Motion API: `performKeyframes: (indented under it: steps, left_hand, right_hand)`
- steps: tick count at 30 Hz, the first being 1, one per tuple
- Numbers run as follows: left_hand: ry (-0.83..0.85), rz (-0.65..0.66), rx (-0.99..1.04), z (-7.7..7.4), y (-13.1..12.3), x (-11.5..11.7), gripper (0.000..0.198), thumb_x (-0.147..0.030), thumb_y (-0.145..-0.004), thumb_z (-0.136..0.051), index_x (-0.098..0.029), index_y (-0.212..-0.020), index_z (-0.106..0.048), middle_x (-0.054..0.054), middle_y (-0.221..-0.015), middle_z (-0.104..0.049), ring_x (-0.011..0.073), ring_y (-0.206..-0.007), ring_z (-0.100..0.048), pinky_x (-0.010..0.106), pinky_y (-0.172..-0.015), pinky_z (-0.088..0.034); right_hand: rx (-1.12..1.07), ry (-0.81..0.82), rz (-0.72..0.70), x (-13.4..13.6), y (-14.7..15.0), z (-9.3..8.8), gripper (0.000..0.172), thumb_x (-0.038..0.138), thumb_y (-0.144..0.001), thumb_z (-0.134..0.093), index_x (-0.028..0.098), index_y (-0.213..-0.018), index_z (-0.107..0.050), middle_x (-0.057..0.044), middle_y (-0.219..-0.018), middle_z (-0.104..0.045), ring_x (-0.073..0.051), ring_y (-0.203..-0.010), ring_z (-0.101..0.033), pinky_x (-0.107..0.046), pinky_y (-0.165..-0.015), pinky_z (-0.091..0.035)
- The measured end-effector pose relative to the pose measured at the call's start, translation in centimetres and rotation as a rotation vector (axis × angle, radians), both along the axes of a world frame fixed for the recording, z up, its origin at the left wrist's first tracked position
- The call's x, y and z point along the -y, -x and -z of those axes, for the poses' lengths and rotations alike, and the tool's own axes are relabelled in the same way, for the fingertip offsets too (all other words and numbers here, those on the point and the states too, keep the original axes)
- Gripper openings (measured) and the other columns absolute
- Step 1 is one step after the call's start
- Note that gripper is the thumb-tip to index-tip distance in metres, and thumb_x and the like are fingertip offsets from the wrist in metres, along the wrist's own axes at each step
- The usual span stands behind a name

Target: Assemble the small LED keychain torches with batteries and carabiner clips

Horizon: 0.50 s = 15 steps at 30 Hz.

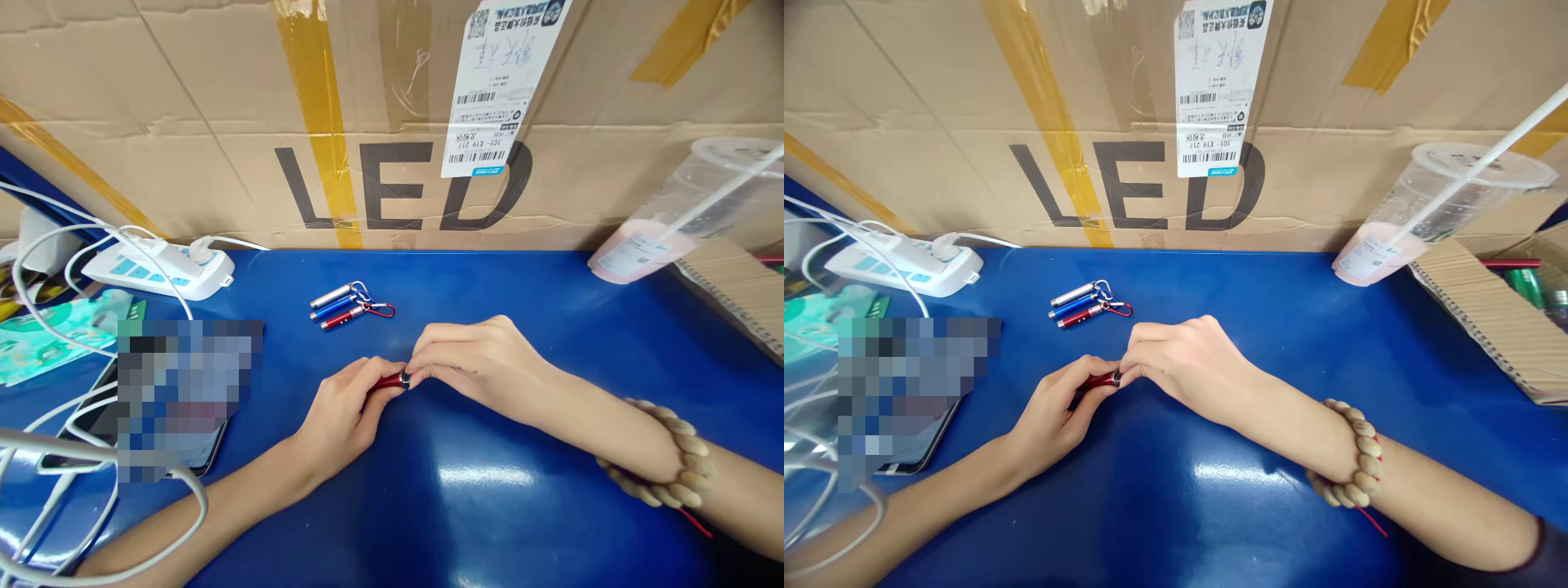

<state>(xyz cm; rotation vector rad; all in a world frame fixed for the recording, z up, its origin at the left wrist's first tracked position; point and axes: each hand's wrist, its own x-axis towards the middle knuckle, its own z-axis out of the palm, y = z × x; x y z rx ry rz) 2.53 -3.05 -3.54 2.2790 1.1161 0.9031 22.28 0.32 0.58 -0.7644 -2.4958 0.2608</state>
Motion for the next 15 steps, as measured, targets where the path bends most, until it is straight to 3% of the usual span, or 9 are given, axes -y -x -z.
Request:
performKeyframes:
  steps: [3, 8, 15]
  left_hand:
    - [-0.020, 0.000, 0.024, 0.1, -0.1, 0.2, 0.012, -0.010, -0.088, -0.045, -0.019, -0.093, -0.052, 0.002, -0.080, -0.066, 0.0124, -0.066, -0.061, 0.020, -0.060, -0.047]
    - [-0.072, -0.006, 0.040, 0.5, -0.1, 0.4, 0.011, -0.009, -0.088, -0.045, -0.019, -0.089, -0.050, 0.000, -0.076, -0.065, 0.0114, -0.061, -0.060, 0.019, -0.056, -0.046]
    - [-0.241, 0.037, -0.074, 0.7, 0.2, -0.2, 0.017, -0.016, -0.093, -0.041, -0.015, -0.096, -0.057, -0.001, -0.062, -0.054, 0.0117, -0.052, -0.051, 0.020, -0.050, -0.043]
  right_hand:
    - [-0.030, 0.028, 0.003, 0.1, 0.0, 0.3, 0.020, 0.016, -0.088, -0.051, 0.019, -0.078, -0.068, 0.003, -0.079, -0.068, -0.007, -0.062, -0.062, -0.018, -0.048, -0.035]
    - [-0.142, 0.224, -0.008, 0.1, 0.5, 0.5, 0.017, 0.013, -0.084, -0.055, 0.017, -0.074, -0.069, 0.000, -0.075, -0.068, -0.009, -0.065, -0.061, -0.019, -0.057, -0.043]
    - [-0.195, 0.583, 0.162, 0.6, 1.5, 0.1, 0.014, 0.016, -0.074, -0.064, 0.014, -0.060, -0.064, 0.001, -0.059, -0.063, -0.007, -0.045, -0.050, -0.019, -0.044, -0.040]
